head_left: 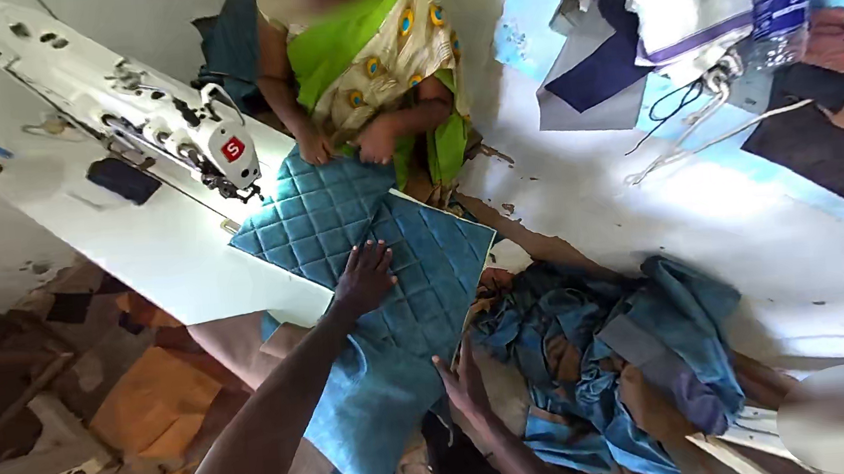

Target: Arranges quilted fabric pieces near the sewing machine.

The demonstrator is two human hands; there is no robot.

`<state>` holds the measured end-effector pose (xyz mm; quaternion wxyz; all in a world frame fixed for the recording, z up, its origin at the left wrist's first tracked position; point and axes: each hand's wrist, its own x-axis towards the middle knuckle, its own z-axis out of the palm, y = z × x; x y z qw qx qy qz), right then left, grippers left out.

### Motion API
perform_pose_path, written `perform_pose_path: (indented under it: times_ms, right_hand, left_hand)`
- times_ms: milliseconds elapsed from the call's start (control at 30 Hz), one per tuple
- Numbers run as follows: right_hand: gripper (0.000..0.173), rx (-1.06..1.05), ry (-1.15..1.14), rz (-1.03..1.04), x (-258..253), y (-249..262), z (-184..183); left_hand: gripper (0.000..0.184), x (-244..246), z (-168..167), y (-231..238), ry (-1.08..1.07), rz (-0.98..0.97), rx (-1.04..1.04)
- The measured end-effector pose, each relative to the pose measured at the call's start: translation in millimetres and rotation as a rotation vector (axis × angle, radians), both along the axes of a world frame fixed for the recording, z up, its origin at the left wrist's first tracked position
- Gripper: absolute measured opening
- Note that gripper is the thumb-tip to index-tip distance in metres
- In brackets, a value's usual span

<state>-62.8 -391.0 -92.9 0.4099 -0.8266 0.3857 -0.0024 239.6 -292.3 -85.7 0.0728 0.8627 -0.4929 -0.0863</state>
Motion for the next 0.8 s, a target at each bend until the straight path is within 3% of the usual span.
perform_pose_path:
  times_ms: [67,167,233,300,400,467,567,800]
  right_hand:
    - [0.095,0.093,-0.073,-0.137,12.7,16.1,4.7]
    - [0.089,-0.173,-0.141,-0.187,22.0,28.7,3.6]
    - [0.080,-0.334,-0.187,-0.073,28.6,42.5,21.8]
    - [0.073,-0.331,-0.233,0.243,31.3,81.8,49.4]
    - [0.078,-0.302,-0.312,0.730,39.9,156.9,57.2]
    - [0.087,-0.366,-0.263,0.884,40.0,193.1,35.8]
    - [0.077,-0.552,-0.224,0.871,40.1,208.8,8.4]
    - [0.070,-0.567,-0.210,0.834,-13.6,180.1,-3.6]
  left_hand:
    - [0.067,-20.6,27.1,16.9,0.079,0.008,-0.066]
    - [0.056,-68.0,51.6,83.4,0.061,-0.025,-0.166]
    - [0.052,-82.9,42.1,133.0,0.031,-0.011,-0.106]
    - [0.055,-84.9,21.5,166.6,0.071,0.044,0.001]
    - [0.057,-73.8,8.9,169.7,0.095,0.040,0.018]
    - [0.057,-69.4,4.2,168.8,0.109,0.019,-0.004]
    - [0.056,-63.9,3.2,168.6,0.095,0.000,-0.014]
    - [0.055,-65.0,7.4,167.8,0.100,0.000,-0.038]
